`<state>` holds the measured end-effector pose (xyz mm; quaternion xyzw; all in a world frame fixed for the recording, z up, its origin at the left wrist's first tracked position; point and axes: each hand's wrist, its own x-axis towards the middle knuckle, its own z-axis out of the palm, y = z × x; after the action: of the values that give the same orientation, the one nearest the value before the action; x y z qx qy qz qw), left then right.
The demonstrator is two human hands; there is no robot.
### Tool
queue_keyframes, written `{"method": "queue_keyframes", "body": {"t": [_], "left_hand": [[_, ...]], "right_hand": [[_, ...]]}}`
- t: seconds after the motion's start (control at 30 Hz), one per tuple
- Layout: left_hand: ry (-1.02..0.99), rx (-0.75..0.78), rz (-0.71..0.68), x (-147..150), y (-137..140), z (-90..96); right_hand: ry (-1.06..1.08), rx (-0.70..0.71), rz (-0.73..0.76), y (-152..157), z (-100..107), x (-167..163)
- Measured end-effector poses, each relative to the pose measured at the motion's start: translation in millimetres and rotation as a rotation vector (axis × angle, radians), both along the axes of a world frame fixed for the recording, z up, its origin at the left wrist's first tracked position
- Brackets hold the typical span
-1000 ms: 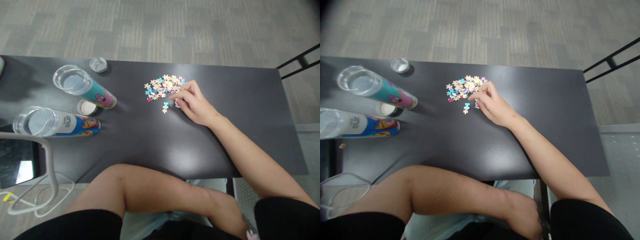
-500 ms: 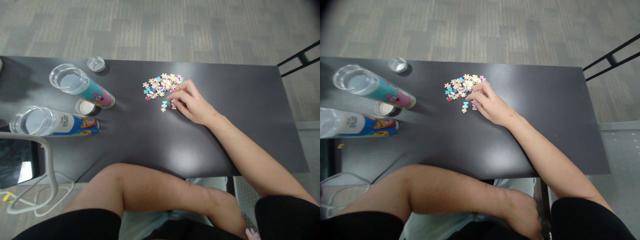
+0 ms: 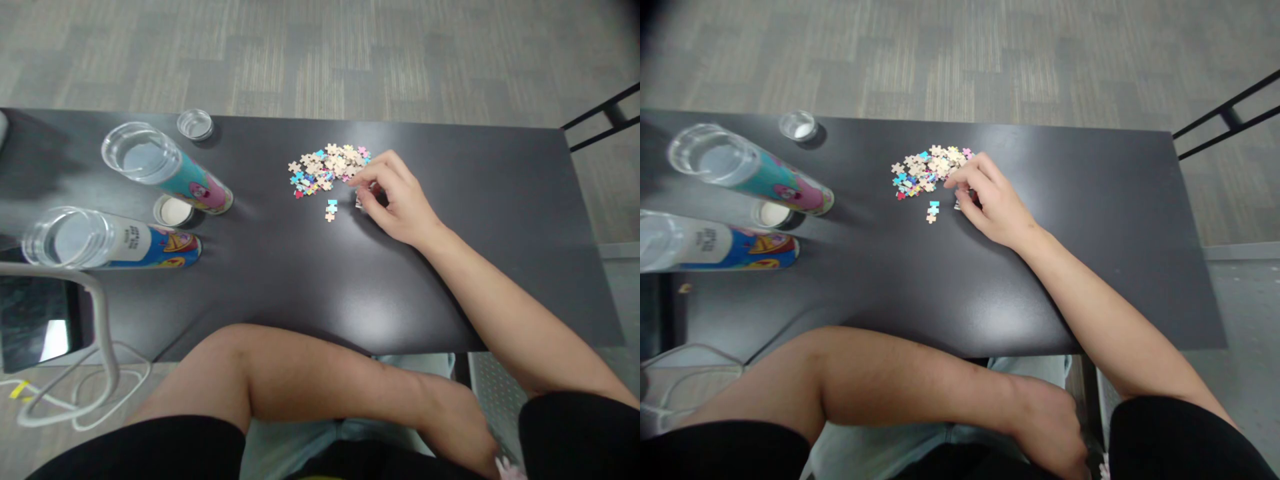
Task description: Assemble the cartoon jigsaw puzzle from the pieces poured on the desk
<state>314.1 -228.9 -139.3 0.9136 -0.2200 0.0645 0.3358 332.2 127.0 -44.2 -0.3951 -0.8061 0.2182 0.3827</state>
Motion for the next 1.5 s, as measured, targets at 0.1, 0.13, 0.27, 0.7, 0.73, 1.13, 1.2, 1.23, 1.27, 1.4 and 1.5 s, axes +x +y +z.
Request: {"method": "queue_keyframes", "body": {"t": [0.1,0.13,0.27,0.7,0.73,1.13,1.2,1.23,1.27,1.4,1.5], "left_hand": [[-0.038,-0.025,-0.100,0,0,1.0],[-0.038,-0.026,-0.104,0,0,0.9],[-0.054,-0.030,-0.082,-2,1,0.6],[-0.009,-0.049,-0.091,1,3,0.9],[-0.010,-0.046,-0.093,1,4,1.4],[0.007,-0.026,-0.105,-6,12,12.1],[0.015,-0.020,-0.113,-7,15,14.2],[0.018,-0.013,-0.115,-8,16,15.4],[0.019,-0.005,-0.116,-8,17,16.5],[0.012,0.014,-0.123,-12,20,19.9],[0.004,0.010,-0.114,-13,20,19.5]], "right_hand": [[-0.060,0.045,-0.012,1,0,3],[-0.081,0.069,-0.031,1,0,4],[-0.142,0.137,-0.093,1,2,13],[-0.114,0.026,0.014,2,11,10],[-0.095,0.046,0.014,3,12,11],[-0.149,0.074,0.228,4,15,12],[-0.138,0.073,0.263,5,16,12],[-0.132,0.073,0.273,5,16,12],[-0.126,0.072,0.276,6,16,12],[-0.134,0.031,0.247,5,19,10],[-0.146,0.012,0.224,4,20,10]]}}
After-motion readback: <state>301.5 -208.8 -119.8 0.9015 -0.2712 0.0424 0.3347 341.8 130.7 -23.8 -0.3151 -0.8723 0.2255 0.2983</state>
